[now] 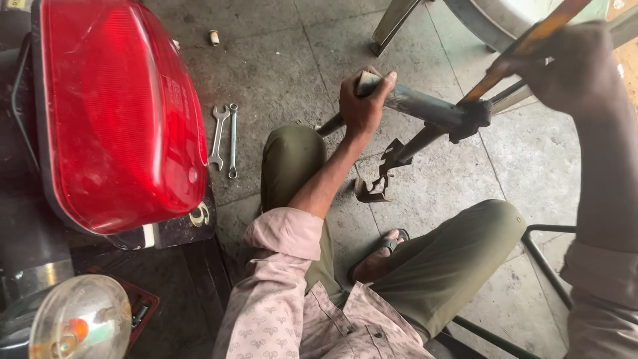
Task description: The person sits on the floor of a motorcycle repair shop holding a metal steering stem across their lap. They file rust and debris off the metal tube with a flat file, rotating the part to work different sides, then fit a wrench onto a bolt on the part.
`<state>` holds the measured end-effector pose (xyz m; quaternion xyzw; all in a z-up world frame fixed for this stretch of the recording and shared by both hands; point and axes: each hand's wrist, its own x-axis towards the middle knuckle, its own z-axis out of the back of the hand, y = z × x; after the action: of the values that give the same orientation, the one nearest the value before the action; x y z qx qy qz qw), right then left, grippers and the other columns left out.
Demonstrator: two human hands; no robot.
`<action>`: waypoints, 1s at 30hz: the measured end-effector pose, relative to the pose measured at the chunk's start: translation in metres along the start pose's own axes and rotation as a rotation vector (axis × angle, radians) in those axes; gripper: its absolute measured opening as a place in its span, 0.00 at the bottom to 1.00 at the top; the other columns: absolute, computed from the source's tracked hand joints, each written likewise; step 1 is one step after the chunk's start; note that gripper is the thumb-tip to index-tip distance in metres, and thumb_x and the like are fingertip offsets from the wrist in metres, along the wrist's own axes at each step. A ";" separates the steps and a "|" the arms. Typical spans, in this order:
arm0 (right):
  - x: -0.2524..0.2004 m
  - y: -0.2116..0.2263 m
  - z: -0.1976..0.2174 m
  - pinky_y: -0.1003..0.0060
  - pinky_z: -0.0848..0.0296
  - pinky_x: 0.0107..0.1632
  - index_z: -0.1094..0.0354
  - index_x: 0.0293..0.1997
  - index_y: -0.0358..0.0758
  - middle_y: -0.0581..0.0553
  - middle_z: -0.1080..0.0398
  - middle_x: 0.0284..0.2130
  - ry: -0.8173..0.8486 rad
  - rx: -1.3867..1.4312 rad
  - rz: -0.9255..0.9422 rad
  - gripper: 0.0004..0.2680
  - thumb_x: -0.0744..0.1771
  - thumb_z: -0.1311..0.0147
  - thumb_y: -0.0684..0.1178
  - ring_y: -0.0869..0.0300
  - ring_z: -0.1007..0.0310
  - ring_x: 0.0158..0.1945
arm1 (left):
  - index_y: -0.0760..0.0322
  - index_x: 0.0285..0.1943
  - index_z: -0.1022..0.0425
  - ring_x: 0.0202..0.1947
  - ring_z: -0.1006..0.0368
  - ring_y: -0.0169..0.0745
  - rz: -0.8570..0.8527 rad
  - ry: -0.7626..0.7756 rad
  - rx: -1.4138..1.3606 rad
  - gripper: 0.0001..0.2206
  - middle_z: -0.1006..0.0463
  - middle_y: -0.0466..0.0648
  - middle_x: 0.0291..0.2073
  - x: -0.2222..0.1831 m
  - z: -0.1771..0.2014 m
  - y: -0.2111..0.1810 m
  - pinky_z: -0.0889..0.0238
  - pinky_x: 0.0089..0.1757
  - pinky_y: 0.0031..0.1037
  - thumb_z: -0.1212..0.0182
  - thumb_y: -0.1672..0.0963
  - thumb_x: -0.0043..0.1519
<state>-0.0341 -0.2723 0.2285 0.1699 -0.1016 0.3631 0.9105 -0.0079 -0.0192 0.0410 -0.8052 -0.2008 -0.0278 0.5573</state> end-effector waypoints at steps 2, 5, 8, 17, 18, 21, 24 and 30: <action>0.000 0.009 -0.009 0.69 0.23 0.38 0.21 0.46 0.36 0.42 0.22 0.38 0.081 -0.055 -0.089 0.05 0.71 0.37 0.46 0.60 0.21 0.35 | 0.59 0.21 0.29 0.17 0.39 0.25 0.012 0.017 -0.041 0.15 0.32 0.37 0.15 -0.004 -0.001 0.002 0.45 0.25 0.25 0.32 0.52 0.58; -0.006 0.001 -0.013 0.68 0.24 0.35 0.20 0.45 0.37 0.42 0.21 0.35 0.155 -0.142 -0.177 0.05 0.69 0.34 0.46 0.60 0.22 0.31 | 0.58 0.20 0.30 0.16 0.40 0.24 -0.001 0.073 -0.106 0.15 0.32 0.36 0.14 0.001 -0.003 0.014 0.46 0.24 0.24 0.33 0.53 0.57; -0.024 -0.012 -0.006 0.69 0.24 0.36 0.20 0.46 0.40 0.44 0.21 0.37 0.147 -0.199 -0.182 0.04 0.71 0.34 0.47 0.61 0.22 0.33 | 0.57 0.20 0.31 0.15 0.41 0.23 -0.021 0.113 -0.144 0.15 0.33 0.36 0.14 0.002 0.000 0.026 0.46 0.23 0.24 0.33 0.53 0.58; -0.049 0.052 -0.027 0.68 0.23 0.42 0.23 0.45 0.37 0.45 0.21 0.34 0.056 0.115 -0.252 0.06 0.69 0.35 0.47 0.62 0.21 0.36 | 0.61 0.27 0.30 0.20 0.37 0.25 -0.108 0.062 -0.316 0.09 0.33 0.38 0.19 0.008 -0.003 0.033 0.39 0.26 0.24 0.39 0.55 0.58; -0.053 0.051 -0.030 0.69 0.22 0.43 0.24 0.45 0.34 0.44 0.22 0.35 0.008 0.211 -0.261 0.06 0.70 0.36 0.46 0.63 0.20 0.37 | 0.63 0.29 0.29 0.22 0.36 0.26 -0.117 0.042 -0.374 0.08 0.32 0.40 0.21 0.008 -0.002 0.028 0.38 0.27 0.25 0.40 0.55 0.58; -0.073 0.042 -0.042 0.70 0.21 0.46 0.28 0.45 0.29 0.43 0.23 0.38 -0.148 0.415 -0.265 0.08 0.72 0.37 0.45 0.63 0.21 0.41 | 0.68 0.32 0.26 0.26 0.32 0.30 -0.090 0.089 -0.488 0.07 0.28 0.45 0.25 0.010 -0.004 0.006 0.35 0.30 0.28 0.41 0.57 0.58; -0.072 0.062 -0.042 0.70 0.22 0.47 0.30 0.48 0.28 0.43 0.24 0.40 -0.282 0.500 -0.315 0.07 0.73 0.41 0.43 0.63 0.22 0.43 | 0.69 0.33 0.26 0.26 0.31 0.32 -0.058 0.196 -0.505 0.08 0.27 0.46 0.26 0.011 -0.001 -0.004 0.35 0.30 0.28 0.42 0.56 0.59; -0.181 0.030 -0.110 0.68 0.25 0.43 0.36 0.50 0.39 0.41 0.26 0.38 -0.624 0.611 -0.188 0.08 0.72 0.38 0.38 0.61 0.26 0.42 | 0.69 0.32 0.25 0.23 0.31 0.31 -0.098 0.511 -0.434 0.13 0.27 0.46 0.22 0.002 0.007 0.003 0.36 0.29 0.26 0.44 0.53 0.58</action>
<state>-0.1777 -0.3227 0.0782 0.5410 -0.2439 0.2233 0.7733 -0.0061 -0.0134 0.0360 -0.8616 -0.0823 -0.2974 0.4030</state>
